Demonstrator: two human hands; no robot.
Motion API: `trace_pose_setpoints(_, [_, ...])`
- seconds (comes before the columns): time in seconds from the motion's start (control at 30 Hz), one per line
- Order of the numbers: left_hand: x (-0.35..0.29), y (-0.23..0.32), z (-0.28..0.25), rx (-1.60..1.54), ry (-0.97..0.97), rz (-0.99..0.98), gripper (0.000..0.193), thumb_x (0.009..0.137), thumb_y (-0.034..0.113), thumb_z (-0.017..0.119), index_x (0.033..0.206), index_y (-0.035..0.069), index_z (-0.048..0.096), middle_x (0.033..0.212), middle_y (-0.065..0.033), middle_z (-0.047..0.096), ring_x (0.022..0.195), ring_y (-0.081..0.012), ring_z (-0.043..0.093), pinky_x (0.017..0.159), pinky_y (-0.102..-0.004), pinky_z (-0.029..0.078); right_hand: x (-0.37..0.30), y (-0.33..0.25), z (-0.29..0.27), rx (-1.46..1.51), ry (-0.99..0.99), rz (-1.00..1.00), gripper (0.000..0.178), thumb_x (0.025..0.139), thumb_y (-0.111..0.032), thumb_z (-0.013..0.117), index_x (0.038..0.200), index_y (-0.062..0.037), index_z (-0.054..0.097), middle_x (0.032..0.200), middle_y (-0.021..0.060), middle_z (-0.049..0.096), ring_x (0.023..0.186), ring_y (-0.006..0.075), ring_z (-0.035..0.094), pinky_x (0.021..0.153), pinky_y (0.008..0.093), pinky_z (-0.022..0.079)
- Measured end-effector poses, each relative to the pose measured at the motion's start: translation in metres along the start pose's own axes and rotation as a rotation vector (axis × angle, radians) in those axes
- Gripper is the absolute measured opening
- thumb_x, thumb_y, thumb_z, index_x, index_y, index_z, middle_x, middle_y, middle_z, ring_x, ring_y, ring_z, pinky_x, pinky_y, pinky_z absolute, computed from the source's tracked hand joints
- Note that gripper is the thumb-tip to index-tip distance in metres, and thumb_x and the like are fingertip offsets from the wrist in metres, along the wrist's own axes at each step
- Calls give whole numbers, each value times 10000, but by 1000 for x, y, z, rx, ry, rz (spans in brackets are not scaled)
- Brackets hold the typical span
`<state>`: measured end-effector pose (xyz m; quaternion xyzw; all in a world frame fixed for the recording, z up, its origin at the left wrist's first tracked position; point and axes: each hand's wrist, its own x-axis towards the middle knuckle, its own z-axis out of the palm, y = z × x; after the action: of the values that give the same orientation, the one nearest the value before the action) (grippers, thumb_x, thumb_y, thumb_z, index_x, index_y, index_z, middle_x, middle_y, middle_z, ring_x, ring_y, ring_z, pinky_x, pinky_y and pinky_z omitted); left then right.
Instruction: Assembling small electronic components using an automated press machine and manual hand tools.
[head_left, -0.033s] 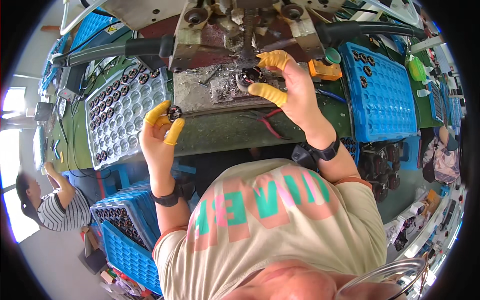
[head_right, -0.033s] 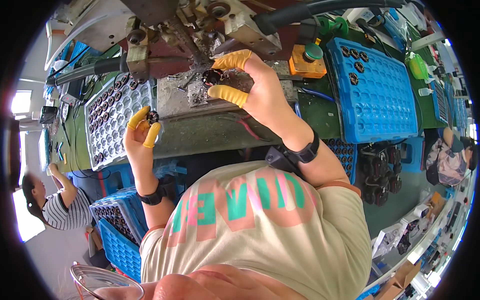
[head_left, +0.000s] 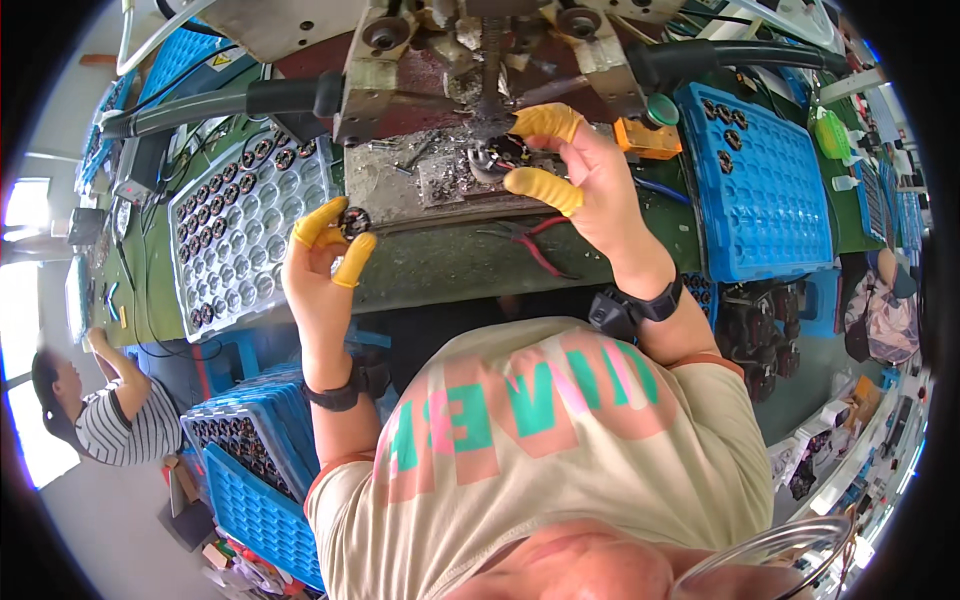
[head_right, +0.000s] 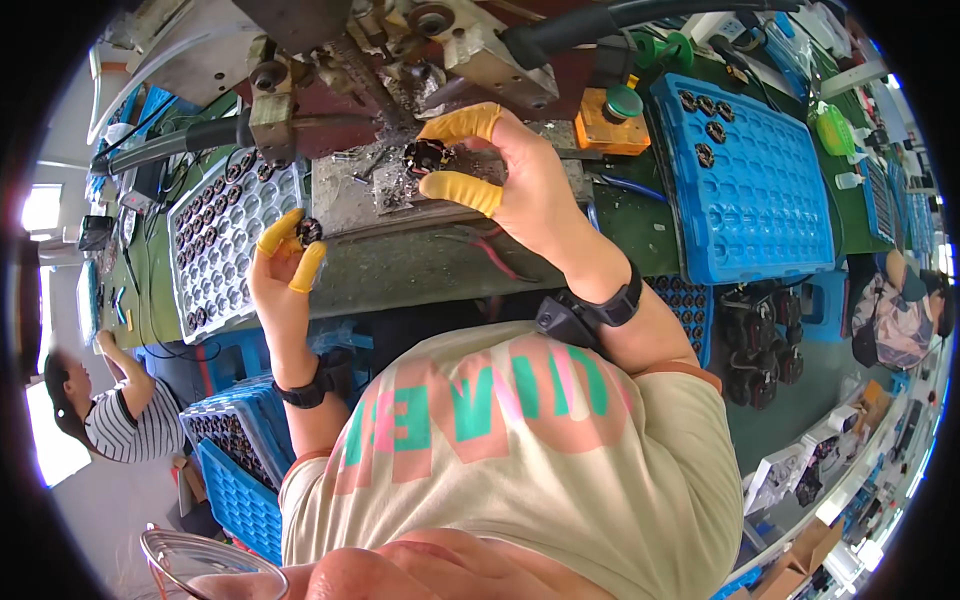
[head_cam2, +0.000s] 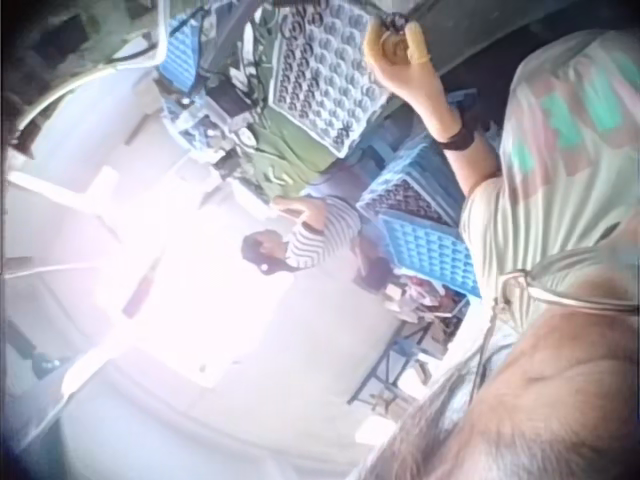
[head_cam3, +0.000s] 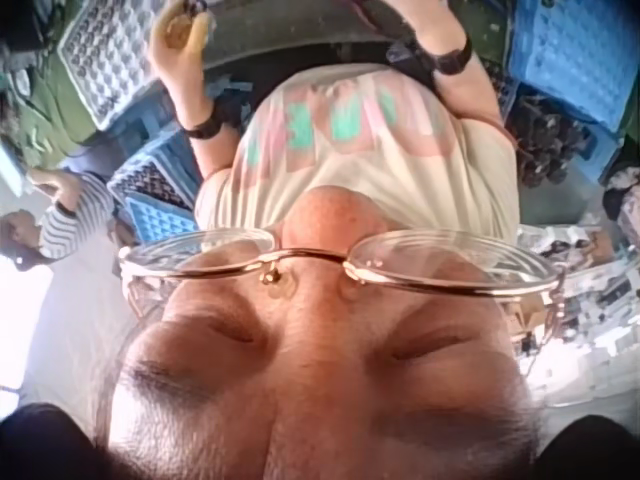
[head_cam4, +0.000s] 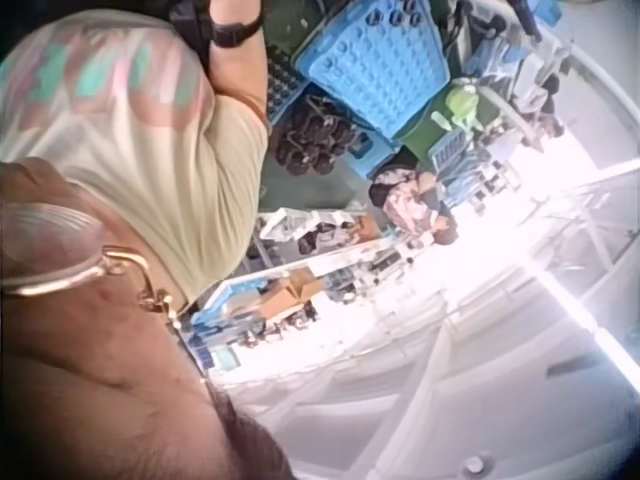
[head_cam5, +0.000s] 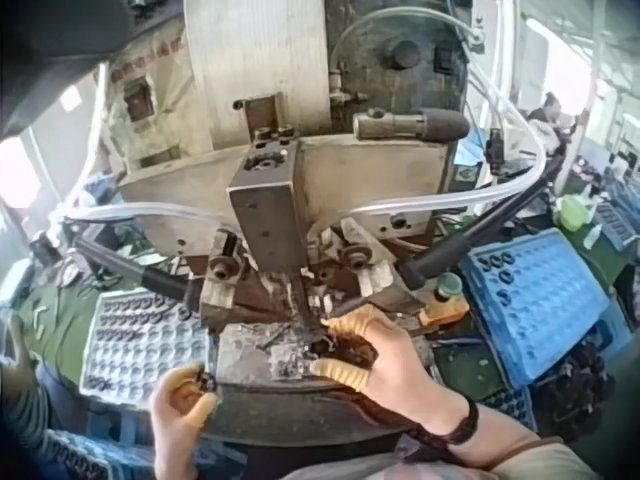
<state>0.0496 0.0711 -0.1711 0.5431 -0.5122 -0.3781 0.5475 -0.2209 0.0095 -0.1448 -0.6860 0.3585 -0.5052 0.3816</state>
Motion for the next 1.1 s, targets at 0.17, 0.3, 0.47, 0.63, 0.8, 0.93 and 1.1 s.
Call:
trace_pose_setpoints(0.17, [27, 16, 52, 209, -115, 280, 482, 661, 44, 826, 1109, 32, 648, 889, -21, 587, 755, -98, 558, 695, -222, 471, -19, -12, -19, 466, -64, 195, 418, 795, -90, 745, 1180, -18, 599, 1119, 25, 592, 1039, 147, 550, 955, 308, 411])
trace_pose_setpoints(0.3, [47, 24, 86, 295, -124, 499, 454, 646, 124, 843, 1048, 24, 658, 859, -44, 598, 742, -137, 573, 682, -266, 473, -30, -21, -30, 555, -30, 284, 468, 767, -122, 747, 1179, 21, 577, 1160, 59, 566, 1116, 175, 509, 996, 322, 362])
trace_pose_setpoints(0.47, [55, 17, 103, 198, -221, 345, 421, 664, 139, 846, 993, -9, 628, 871, -56, 611, 720, -146, 588, 675, -274, 482, -40, -20, -43, 569, -28, 237, 431, 817, -47, 712, 1227, -39, 577, 1207, 33, 572, 1077, 141, 537, 912, 289, 449])
trace_pose_setpoints(0.63, [55, 20, 102, 210, -269, 313, 437, 672, 150, 849, 1000, -19, 615, 893, -57, 624, 739, -130, 596, 676, -266, 484, -42, -17, -46, 571, -29, 247, 430, 821, -47, 707, 1232, -44, 577, 1199, 32, 578, 1090, 142, 533, 921, 285, 444])
trace_pose_setpoints(0.8, [56, 27, 101, 230, -297, 279, 443, 667, 172, 854, 985, -14, 609, 884, -61, 648, 739, -139, 615, 672, -269, 487, -42, -16, -45, 588, -42, 248, 424, 829, -58, 698, 1235, -40, 574, 1209, 36, 577, 1101, 143, 529, 936, 285, 435])
trace_pose_setpoints(0.93, [57, 33, 97, 305, -322, 245, 434, 677, 180, 847, 987, -8, 609, 888, -61, 662, 736, -138, 613, 666, -273, 487, -42, -20, -43, 590, 6, 282, 631, 759, -378, 766, 1195, 24, 549, 1146, 96, 588, 1089, 195, 541, 984, 340, 384])
trace_pose_setpoints(1.1, [52, 29, 99, 402, -259, 398, 396, 692, 179, 826, 971, 2, 607, 866, -82, 654, 714, -201, 617, 655, -309, 485, -43, -17, -42, 615, -1, 274, 634, 764, -388, 763, 1192, 26, 548, 1123, 101, 593, 1063, 188, 548, 968, 337, 397])
